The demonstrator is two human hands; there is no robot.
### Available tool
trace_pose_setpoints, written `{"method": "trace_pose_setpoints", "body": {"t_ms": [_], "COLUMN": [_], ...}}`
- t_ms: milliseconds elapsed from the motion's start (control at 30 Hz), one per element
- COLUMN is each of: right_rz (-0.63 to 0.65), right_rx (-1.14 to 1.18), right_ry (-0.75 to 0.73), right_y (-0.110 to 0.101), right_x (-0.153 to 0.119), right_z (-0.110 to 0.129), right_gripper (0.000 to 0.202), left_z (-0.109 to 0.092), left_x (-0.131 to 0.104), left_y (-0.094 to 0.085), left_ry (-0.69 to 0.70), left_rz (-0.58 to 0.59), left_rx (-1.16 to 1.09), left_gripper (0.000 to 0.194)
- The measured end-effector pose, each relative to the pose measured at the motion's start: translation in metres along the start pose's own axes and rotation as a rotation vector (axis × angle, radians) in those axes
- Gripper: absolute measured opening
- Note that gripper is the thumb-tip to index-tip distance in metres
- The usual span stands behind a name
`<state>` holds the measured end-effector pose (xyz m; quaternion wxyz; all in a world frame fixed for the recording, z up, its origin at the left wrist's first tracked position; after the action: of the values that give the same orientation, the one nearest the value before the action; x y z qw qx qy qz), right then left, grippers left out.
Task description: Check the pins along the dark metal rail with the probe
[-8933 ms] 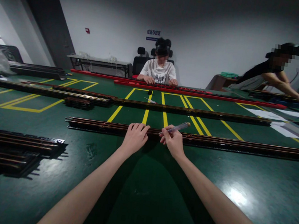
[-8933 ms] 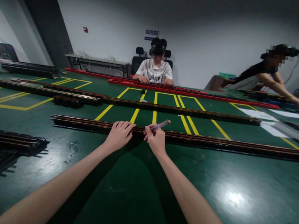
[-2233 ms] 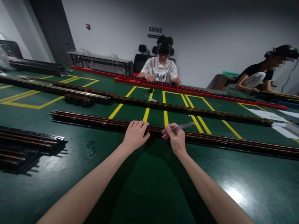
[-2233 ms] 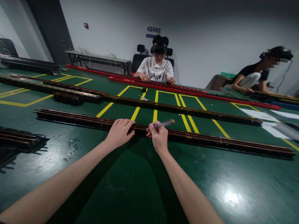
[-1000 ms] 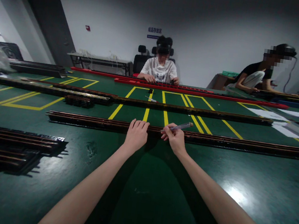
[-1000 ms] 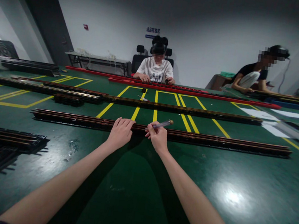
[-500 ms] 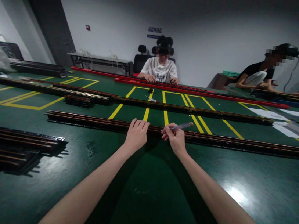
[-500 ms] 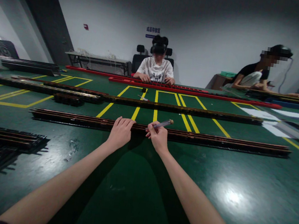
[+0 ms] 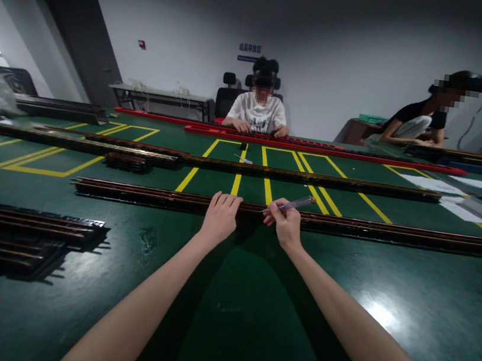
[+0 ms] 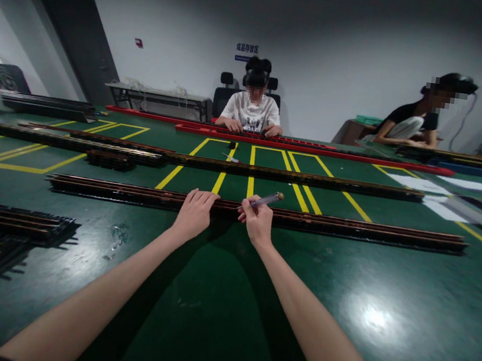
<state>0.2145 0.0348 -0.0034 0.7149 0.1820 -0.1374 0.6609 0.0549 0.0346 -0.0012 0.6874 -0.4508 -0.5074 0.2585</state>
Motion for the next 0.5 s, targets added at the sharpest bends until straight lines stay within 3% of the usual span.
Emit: {"method": "trace_pose_setpoints", "body": {"t_ms": [500], "right_rz": [0.013], "right_rx": [0.005], "right_ry": [0.023], "right_y": [0.0015], "right_x": [0.0016], "right_z": [-0.0018], "right_gripper": [0.027], "left_z": [0.0043], "left_x": [0.0005], "left_y": [0.0041], "left_ry": [-0.002], "left_rz": [0.027], "left_rx": [-0.100], "left_gripper": [0.038]}}
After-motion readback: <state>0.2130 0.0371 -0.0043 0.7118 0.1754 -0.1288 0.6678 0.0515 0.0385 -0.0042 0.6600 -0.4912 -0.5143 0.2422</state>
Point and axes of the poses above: each hand's wrist, its own x-axis towards the middle knuckle, its own y-axis out of the palm, z = x × y, the point moved 5 cm from there along x, towards the middle knuckle, and after that the axes turned 8 degrees about x, right-handed, at the moved point
